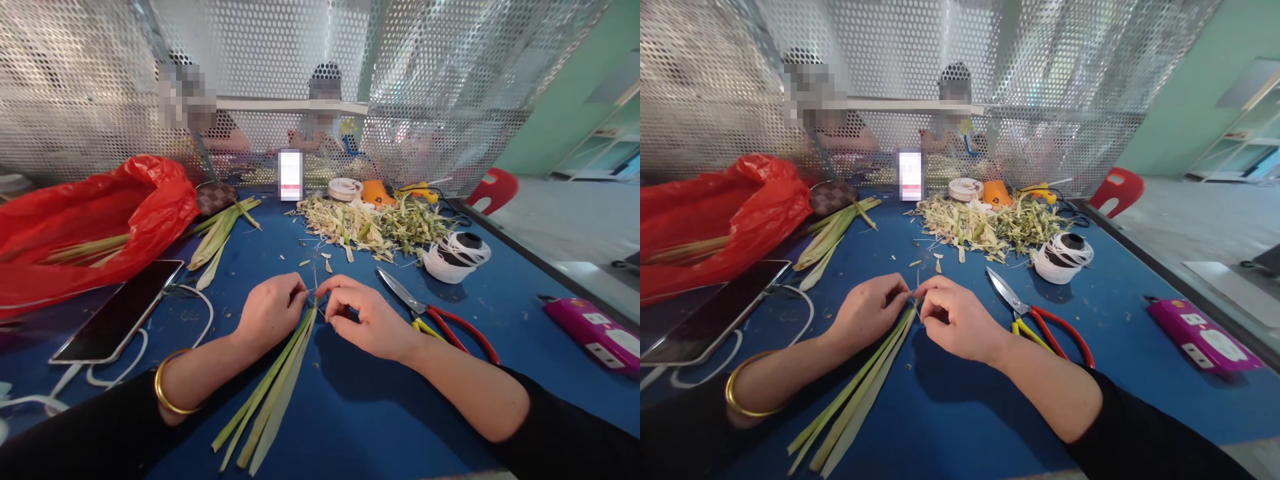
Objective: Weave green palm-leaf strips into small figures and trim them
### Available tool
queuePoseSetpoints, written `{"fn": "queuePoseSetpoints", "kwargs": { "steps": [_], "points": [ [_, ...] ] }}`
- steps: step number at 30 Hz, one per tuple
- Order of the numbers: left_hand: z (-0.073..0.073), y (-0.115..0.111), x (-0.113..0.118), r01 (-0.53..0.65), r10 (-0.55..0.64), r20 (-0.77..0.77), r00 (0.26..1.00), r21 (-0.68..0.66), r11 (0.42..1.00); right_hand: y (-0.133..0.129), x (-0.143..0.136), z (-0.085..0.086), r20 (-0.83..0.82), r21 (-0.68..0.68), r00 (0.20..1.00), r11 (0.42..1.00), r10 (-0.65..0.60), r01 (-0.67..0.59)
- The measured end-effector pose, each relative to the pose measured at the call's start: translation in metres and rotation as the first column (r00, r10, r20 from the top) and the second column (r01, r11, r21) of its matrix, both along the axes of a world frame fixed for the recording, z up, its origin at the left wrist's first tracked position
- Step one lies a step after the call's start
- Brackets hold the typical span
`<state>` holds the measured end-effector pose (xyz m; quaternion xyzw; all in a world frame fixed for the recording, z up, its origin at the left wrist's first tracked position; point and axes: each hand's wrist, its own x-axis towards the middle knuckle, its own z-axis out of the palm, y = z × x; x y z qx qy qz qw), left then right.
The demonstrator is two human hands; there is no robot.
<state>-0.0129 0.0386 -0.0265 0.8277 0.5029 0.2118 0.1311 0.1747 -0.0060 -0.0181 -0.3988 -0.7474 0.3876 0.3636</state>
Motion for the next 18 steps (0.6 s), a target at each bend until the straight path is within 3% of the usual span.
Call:
{"fn": "queuePoseSetpoints", "kwargs": {
  "steps": [4,7,10,13,16,18],
  "points": [
    [-0.001,0.000,0.002,0.029,-0.007,0.165,0.986,-0.132,0.991,0.000,-0.002,-0.003,-0.093,-0.224,0.989,0.965,0.119,-0.137],
    [0.001,0.001,0.003,0.111,0.016,0.433,0.901,-0.268,0.957,0.003,-0.003,-0.008,-0.170,-0.337,0.982,0.932,0.082,-0.136],
    [0.004,0.000,0.005,0.241,0.102,0.621,0.777,-0.444,0.863,0.005,-0.003,-0.012,-0.249,-0.355,0.968,0.926,0.041,-0.131],
    [0.008,-0.001,0.005,0.373,0.165,0.702,0.693,-0.545,0.751,0.006,-0.003,-0.012,-0.276,-0.347,0.961,0.929,0.032,-0.131],
    [0.009,-0.001,0.003,0.453,0.163,0.744,0.648,-0.548,0.703,0.005,-0.004,-0.011,-0.287,-0.343,0.958,0.931,0.021,-0.123],
    [0.008,0.000,0.003,0.463,0.137,0.740,0.659,-0.542,0.701,0.005,-0.004,-0.011,-0.274,-0.334,0.962,0.937,0.009,-0.104]
  ]
}}
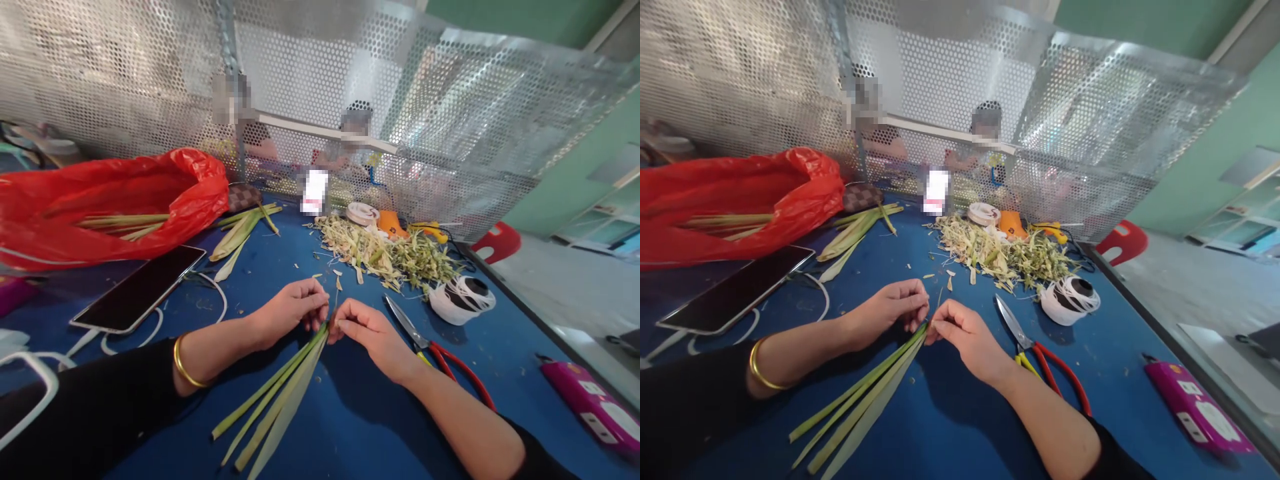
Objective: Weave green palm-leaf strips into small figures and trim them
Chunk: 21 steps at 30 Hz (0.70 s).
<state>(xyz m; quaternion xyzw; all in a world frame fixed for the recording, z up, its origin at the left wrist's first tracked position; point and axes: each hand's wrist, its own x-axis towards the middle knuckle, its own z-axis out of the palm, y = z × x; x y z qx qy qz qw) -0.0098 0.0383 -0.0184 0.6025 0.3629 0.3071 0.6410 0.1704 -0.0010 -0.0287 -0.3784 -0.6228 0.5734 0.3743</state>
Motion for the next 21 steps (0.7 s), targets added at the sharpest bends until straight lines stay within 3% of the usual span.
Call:
{"fn": "queuePoseSetpoints", "kwargs": {
  "steps": [5,8,14,19,21],
  "points": [
    [-0.004,-0.001,0.003,0.025,0.011,-0.167,0.986,0.209,0.978,-0.001,-0.002,0.000,0.185,0.089,0.982,0.996,-0.037,0.021],
    [-0.007,0.000,0.004,0.012,0.043,-0.207,0.977,0.258,0.966,-0.002,-0.004,0.000,0.240,0.137,0.970,0.990,-0.049,0.016],
    [-0.008,-0.004,0.004,-0.061,0.082,-0.079,0.994,0.230,0.971,-0.002,-0.009,-0.003,0.095,0.054,0.987,0.991,-0.127,0.123],
    [-0.008,-0.006,0.005,-0.259,0.320,-0.054,0.946,0.468,0.845,-0.001,-0.011,-0.004,0.033,0.015,0.996,0.997,-0.083,0.082],
    [-0.006,-0.008,0.007,-0.292,0.347,-0.037,0.937,0.459,0.839,-0.002,-0.011,-0.002,0.037,0.031,0.997,0.997,-0.067,0.066]
  ]
}}
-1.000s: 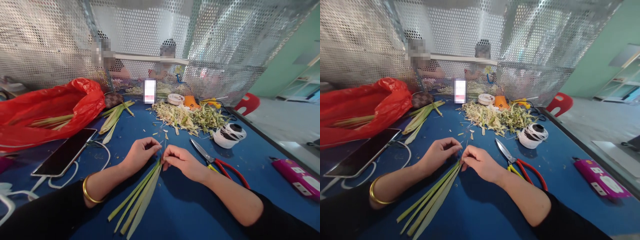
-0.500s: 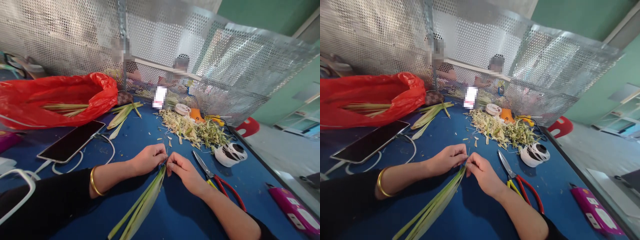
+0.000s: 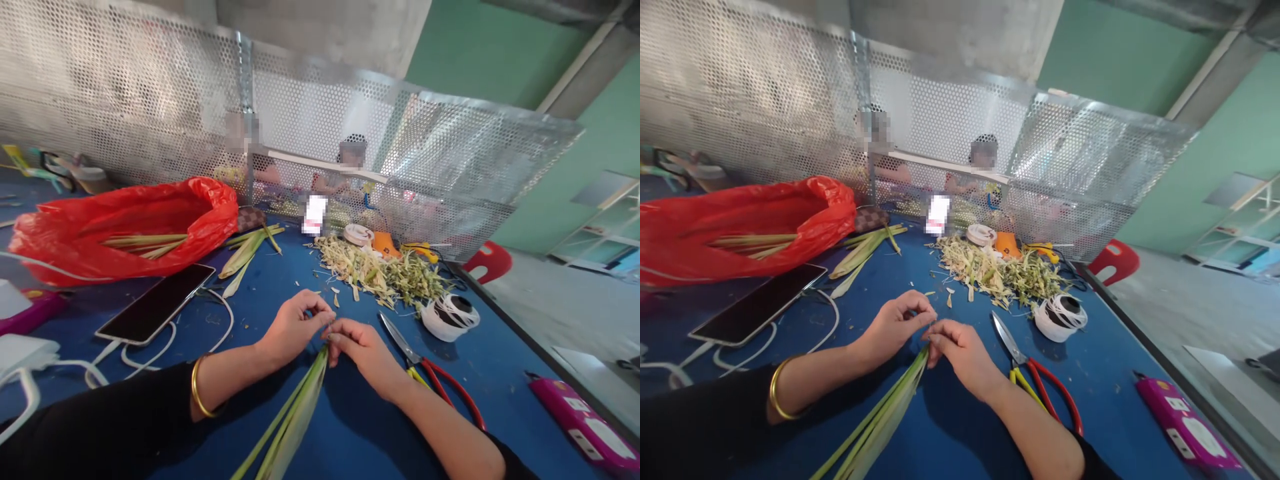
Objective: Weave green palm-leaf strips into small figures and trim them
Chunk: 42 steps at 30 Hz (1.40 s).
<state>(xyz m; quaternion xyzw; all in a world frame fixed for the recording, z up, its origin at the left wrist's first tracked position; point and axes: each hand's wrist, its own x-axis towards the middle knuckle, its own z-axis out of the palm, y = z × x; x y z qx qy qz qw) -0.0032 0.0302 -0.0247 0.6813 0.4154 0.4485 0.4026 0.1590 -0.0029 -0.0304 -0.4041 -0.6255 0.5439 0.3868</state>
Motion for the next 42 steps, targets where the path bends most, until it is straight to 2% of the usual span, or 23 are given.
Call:
{"fn": "queuePoseSetpoints", "kwargs": {
  "steps": [2,3,4,6,8,9,10,14,19,22,25,28,30,31,32,33,35,36,37,38,40,42],
  "points": [
    [0.003,-0.004,0.002,0.022,-0.015,0.055,0.998,-0.136,0.990,-0.001,0.001,0.003,0.002,0.037,0.999,0.999,-0.038,0.038],
    [0.004,-0.007,0.003,0.071,-0.051,0.086,0.995,-0.243,0.967,-0.001,0.001,0.005,-0.005,0.064,0.997,0.995,-0.076,0.077],
    [0.006,-0.010,0.004,0.144,-0.107,0.119,0.987,-0.364,0.920,-0.001,0.002,0.007,-0.012,0.093,0.993,0.989,-0.118,0.119],
    [0.011,-0.017,0.005,0.314,-0.234,0.210,0.949,-0.574,0.757,-0.001,0.003,0.011,-0.020,0.144,0.984,0.973,-0.180,0.181],
    [0.015,-0.021,0.004,0.420,-0.290,0.303,0.908,-0.670,0.612,-0.002,0.004,0.014,-0.021,0.187,0.979,0.961,-0.205,0.205],
    [0.017,-0.021,0.003,0.436,-0.287,0.329,0.900,-0.686,0.582,-0.002,0.005,0.016,-0.017,0.211,0.978,0.955,-0.208,0.207],
    [0.019,-0.021,0.002,0.434,-0.277,0.334,0.901,-0.691,0.578,-0.003,0.005,0.017,-0.011,0.238,0.978,0.949,-0.209,0.206],
    [0.028,-0.013,-0.005,0.368,-0.221,0.296,0.929,-0.690,0.623,-0.009,0.007,0.021,0.074,0.399,0.972,0.900,-0.221,0.175],
    [0.033,-0.008,-0.012,0.350,-0.181,0.311,0.933,-0.672,0.653,-0.014,0.009,0.017,0.276,0.599,0.935,0.800,-0.222,0.013],
    [0.031,-0.010,-0.011,0.312,-0.181,0.262,0.948,-0.653,0.690,-0.013,0.007,0.012,0.338,0.613,0.925,0.786,-0.174,-0.076],
    [0.031,-0.012,-0.009,0.196,-0.110,0.172,0.979,-0.648,0.736,-0.012,0.004,0.012,0.385,0.616,0.915,0.771,-0.118,-0.160],
    [0.036,-0.011,-0.009,0.107,-0.064,0.091,0.994,-0.610,0.785,-0.016,0.004,0.021,0.447,0.587,0.893,0.770,-0.051,-0.250],
    [0.042,-0.010,-0.012,0.053,-0.042,0.033,0.999,-0.557,0.829,-0.021,0.011,0.030,0.492,0.555,0.867,0.797,-0.084,-0.238],
    [0.045,-0.009,-0.014,0.025,-0.031,-0.003,1.000,-0.526,0.850,-0.026,0.017,0.034,0.520,0.547,0.839,0.817,-0.162,-0.182],
    [0.048,-0.008,-0.017,-0.006,-0.016,-0.041,0.999,-0.489,0.872,-0.032,0.026,0.035,0.553,0.573,0.782,0.813,-0.289,-0.104],
    [0.051,-0.007,-0.019,-0.034,0.001,-0.074,0.997,-0.446,0.894,-0.038,0.036,0.035,0.593,0.599,0.692,0.800,-0.412,-0.037],
    [0.055,-0.005,-0.022,-0.072,0.033,-0.116,0.993,-0.357,0.931,-0.055,0.060,0.025,0.638,0.663,0.454,0.744,-0.622,0.087],
    [0.055,-0.003,-0.023,-0.084,0.046,-0.124,0.991,-0.318,0.944,-0.064,0.072,0.016,0.649,0.687,0.330,0.714,-0.686,0.134],
    [0.055,-0.002,-0.024,-0.092,0.058,-0.127,0.990,-0.285,0.954,-0.073,0.084,0.006,0.664,0.691,0.248,0.706,-0.705,0.156],
    [0.055,-0.001,-0.025,-0.096,0.063,-0.131,0.989,-0.264,0.960,-0.081,0.094,-0.004,0.688,0.677,0.206,0.718,-0.696,0.161],
    [0.053,0.003,-0.024,-0.093,0.060,-0.140,0.988,-0.238,0.967,-0.092,0.108,-0.020,0.718,0.651,0.175,0.739,-0.673,0.170],
    [0.052,0.007,-0.022,-0.083,0.052,-0.147,0.988,-0.213,0.973,-0.095,0.115,-0.027,0.725,0.647,0.164,0.743,-0.669,0.173]
  ]
}}
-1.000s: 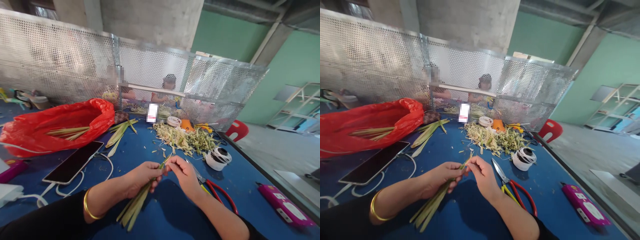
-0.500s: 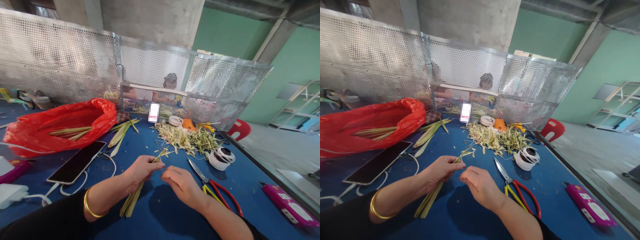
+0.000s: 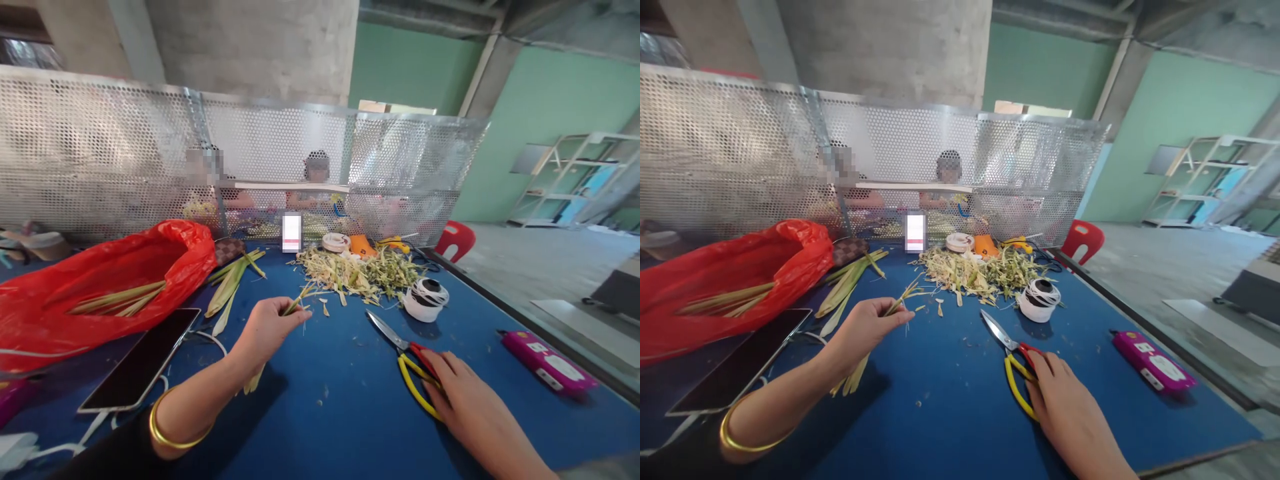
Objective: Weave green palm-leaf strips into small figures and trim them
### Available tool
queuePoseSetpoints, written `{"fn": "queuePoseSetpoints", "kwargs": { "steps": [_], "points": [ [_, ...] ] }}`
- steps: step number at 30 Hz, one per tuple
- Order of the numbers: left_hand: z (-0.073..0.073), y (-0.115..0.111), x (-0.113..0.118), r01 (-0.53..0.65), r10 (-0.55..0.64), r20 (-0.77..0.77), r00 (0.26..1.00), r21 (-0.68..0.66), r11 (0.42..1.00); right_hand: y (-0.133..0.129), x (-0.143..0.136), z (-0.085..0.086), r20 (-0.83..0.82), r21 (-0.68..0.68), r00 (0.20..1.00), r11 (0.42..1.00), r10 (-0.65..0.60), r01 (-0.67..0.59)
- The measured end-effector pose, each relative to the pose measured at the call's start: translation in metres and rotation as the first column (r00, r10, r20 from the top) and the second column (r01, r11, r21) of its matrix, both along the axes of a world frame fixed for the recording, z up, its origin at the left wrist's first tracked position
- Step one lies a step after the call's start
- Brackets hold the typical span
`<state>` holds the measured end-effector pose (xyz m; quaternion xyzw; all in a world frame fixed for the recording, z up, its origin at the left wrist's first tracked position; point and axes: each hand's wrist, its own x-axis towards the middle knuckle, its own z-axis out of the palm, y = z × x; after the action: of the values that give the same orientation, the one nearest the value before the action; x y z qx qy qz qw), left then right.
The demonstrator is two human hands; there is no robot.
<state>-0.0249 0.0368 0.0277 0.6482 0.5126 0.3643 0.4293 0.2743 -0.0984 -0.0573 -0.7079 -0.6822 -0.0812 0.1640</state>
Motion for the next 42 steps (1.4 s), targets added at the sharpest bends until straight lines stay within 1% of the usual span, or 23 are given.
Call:
{"fn": "queuePoseSetpoints", "kwargs": {
  "steps": [2,5,6,8,9,10,11,12,13,14,15,16,17,18,19,21,24,27,30,33,36,39,42],
  "points": [
    [0.002,0.004,0.003,0.012,-0.012,-0.006,1.000,0.037,0.999,0.005,0.002,0.003,0.007,-0.048,1.000,0.999,-0.023,0.023],
    [0.008,0.012,0.007,0.009,-0.004,-0.044,0.999,0.119,0.993,0.021,0.003,0.018,-0.004,-0.194,0.999,0.980,-0.053,0.051],
    [0.011,0.016,0.009,0.003,0.007,-0.068,0.998,0.156,0.988,0.026,0.003,0.024,-0.042,-0.212,0.997,0.976,-0.060,0.049],
    [0.017,0.024,0.012,-0.009,0.037,-0.117,0.992,0.233,0.972,0.033,0.003,0.033,-0.235,-0.219,0.969,0.975,-0.077,0.024],
    [0.020,0.028,0.014,-0.016,0.053,-0.134,0.990,0.268,0.963,0.035,0.002,0.036,-0.390,-0.234,0.915,0.972,-0.099,0.006],
    [0.022,0.034,0.017,-0.024,0.070,-0.145,0.987,0.296,0.955,0.036,0.000,0.039,-0.567,-0.263,0.813,0.964,-0.132,-0.026],
    [0.023,0.040,0.019,-0.034,0.086,-0.152,0.985,0.317,0.948,0.037,-0.004,0.042,-0.733,-0.294,0.658,0.953,-0.174,-0.075],
    [0.024,0.046,0.022,-0.045,0.101,-0.156,0.983,0.332,0.942,0.038,-0.008,0.045,-0.860,-0.316,0.459,0.938,-0.222,-0.139],
    [0.024,0.052,0.026,-0.053,0.115,-0.160,0.980,0.346,0.937,0.039,-0.013,0.048,-0.938,-0.300,0.244,0.928,-0.245,-0.222],
    [0.024,0.057,0.030,-0.060,0.126,-0.163,0.979,0.358,0.932,0.042,-0.020,0.051,-0.971,-0.240,0.050,0.930,-0.235,-0.277],
    [0.023,0.063,0.033,-0.066,0.136,-0.165,0.977,0.369,0.927,0.045,-0.027,0.055,-0.976,-0.139,-0.114,0.930,-0.188,-0.341],
    [0.022,0.067,0.037,-0.072,0.144,-0.167,0.975,0.379,0.923,0.050,-0.035,0.060,-0.954,-0.060,-0.246,0.913,-0.172,-0.404],
    [0.020,0.071,0.040,-0.077,0.153,-0.169,0.974,0.389,0.918,0.056,-0.044,0.066,-0.923,0.011,-0.349,0.897,-0.161,-0.442],
    [0.019,0.074,0.042,-0.083,0.163,-0.172,0.972,0.397,0.914,0.063,-0.053,0.071,-0.891,0.070,-0.428,0.885,-0.152,-0.460],
    [0.017,0.077,0.042,-0.089,0.173,-0.177,0.969,0.405,0.910,0.070,-0.062,0.076,-0.855,0.114,-0.495,0.873,-0.157,-0.475],
    [0.013,0.081,0.041,-0.105,0.198,-0.188,0.962,0.417,0.903,0.083,-0.081,0.084,-0.791,0.171,-0.581,0.841,-0.194,-0.514],
    [0.008,0.088,0.032,-0.138,0.243,-0.204,0.948,0.425,0.895,0.094,-0.103,0.087,-0.714,0.247,-0.648,0.770,-0.265,-0.588],
    [0.002,0.094,0.025,-0.167,0.277,-0.213,0.937,0.425,0.890,0.096,-0.111,0.077,-0.667,0.286,-0.679,0.736,-0.306,-0.613],
    [-0.003,0.098,0.026,-0.172,0.283,-0.217,0.934,0.418,0.892,0.097,-0.108,0.064,-0.645,0.275,-0.670,0.708,-0.366,-0.651],
    [-0.008,0.098,0.031,-0.163,0.271,-0.220,0.937,0.411,0.897,0.098,-0.104,0.057,-0.616,0.272,-0.664,0.677,-0.423,-0.684],
    [-0.012,0.097,0.035,-0.153,0.263,-0.222,0.939,0.413,0.898,0.097,-0.103,0.057,-0.590,0.319,-0.682,0.652,-0.431,-0.688],
    [-0.012,0.097,0.036,-0.154,0.266,-0.221,0.938,0.423,0.893,0.095,-0.105,0.058,-0.570,0.371,-0.711,0.643,-0.411,-0.669],
    [-0.012,0.095,0.037,-0.146,0.257,-0.216,0.942,0.427,0.893,0.095,-0.105,0.059,-0.566,0.380,-0.710,0.632,-0.420,-0.676]
  ]
}}
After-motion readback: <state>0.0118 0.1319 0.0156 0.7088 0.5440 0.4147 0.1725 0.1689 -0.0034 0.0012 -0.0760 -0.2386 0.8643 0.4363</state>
